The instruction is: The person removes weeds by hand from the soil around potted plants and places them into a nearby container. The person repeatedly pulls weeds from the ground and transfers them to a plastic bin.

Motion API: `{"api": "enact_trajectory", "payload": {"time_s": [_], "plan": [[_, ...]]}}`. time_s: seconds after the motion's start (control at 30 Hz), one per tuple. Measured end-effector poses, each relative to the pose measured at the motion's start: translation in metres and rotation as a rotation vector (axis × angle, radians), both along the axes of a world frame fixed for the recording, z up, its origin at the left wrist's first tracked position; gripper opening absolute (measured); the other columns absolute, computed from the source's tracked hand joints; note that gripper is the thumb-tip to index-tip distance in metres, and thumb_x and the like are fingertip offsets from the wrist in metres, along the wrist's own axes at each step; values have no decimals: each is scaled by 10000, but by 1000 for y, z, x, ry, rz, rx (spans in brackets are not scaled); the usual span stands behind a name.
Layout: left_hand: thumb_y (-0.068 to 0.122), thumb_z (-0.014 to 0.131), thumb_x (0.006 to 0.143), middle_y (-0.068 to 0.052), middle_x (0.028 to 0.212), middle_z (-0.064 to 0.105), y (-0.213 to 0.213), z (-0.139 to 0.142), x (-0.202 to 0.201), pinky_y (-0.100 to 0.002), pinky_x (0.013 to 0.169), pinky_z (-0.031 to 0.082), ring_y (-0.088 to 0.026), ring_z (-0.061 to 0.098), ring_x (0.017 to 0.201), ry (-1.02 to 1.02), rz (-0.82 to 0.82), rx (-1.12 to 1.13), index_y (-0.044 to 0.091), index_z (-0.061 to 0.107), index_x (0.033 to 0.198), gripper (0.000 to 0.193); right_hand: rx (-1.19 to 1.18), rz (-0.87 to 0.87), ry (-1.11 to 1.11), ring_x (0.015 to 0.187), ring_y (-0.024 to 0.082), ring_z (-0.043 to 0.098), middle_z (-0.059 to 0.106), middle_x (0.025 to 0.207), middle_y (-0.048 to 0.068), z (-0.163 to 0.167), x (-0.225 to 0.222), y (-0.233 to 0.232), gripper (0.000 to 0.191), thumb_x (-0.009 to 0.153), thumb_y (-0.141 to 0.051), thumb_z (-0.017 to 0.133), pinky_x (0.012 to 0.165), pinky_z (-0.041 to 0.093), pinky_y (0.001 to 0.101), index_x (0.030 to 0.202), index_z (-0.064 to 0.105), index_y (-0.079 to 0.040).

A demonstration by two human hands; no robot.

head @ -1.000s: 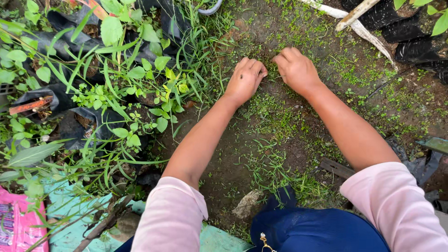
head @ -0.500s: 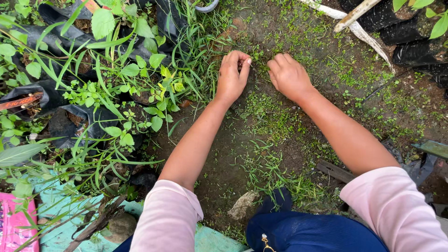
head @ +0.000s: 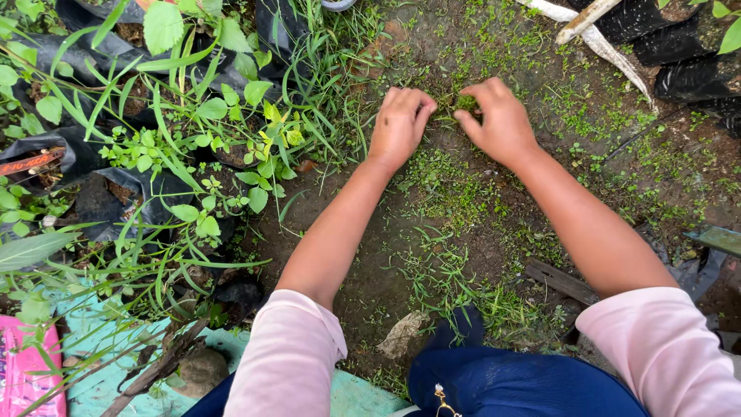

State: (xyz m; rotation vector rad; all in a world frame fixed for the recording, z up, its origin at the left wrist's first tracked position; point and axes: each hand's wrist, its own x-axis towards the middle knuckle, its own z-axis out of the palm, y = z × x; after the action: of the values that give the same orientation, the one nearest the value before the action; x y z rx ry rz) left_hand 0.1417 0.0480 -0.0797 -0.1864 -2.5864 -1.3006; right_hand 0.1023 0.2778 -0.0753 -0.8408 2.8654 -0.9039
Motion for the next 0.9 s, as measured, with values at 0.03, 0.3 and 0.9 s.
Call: {"api": "enact_trajectory", "payload": {"time_s": [0.03,0.3,0.9], "plan": [[152,710,951,-43,975,690,-2,-1,-2,-387,889,526,-262,624,969,-1,28,84,91,699,961,63,103,45,130,906,246,676,631,1063,111,0,4,-4,205,960,-179,758,762,587,391,1106,673,-63],[182,698,983,-53,970,668,-14,21,-3,-378,860,528,-236,622,938,-134,164,214,48,677,1062,157,-286,-375,-619,839,312,655,662,956,122,20,-16,-18,183,1073,-241,642,729,533,394,1105,660,-62],[176,696,980,-78,948,677,-8,12,-5,-390,846,523,-267,618,908,-102,-21,153,59,674,999,120,91,37,-100,968,423,612,590,1027,203,21,38,-35,159,981,-77,668,833,511,518,1096,610,16]]}}
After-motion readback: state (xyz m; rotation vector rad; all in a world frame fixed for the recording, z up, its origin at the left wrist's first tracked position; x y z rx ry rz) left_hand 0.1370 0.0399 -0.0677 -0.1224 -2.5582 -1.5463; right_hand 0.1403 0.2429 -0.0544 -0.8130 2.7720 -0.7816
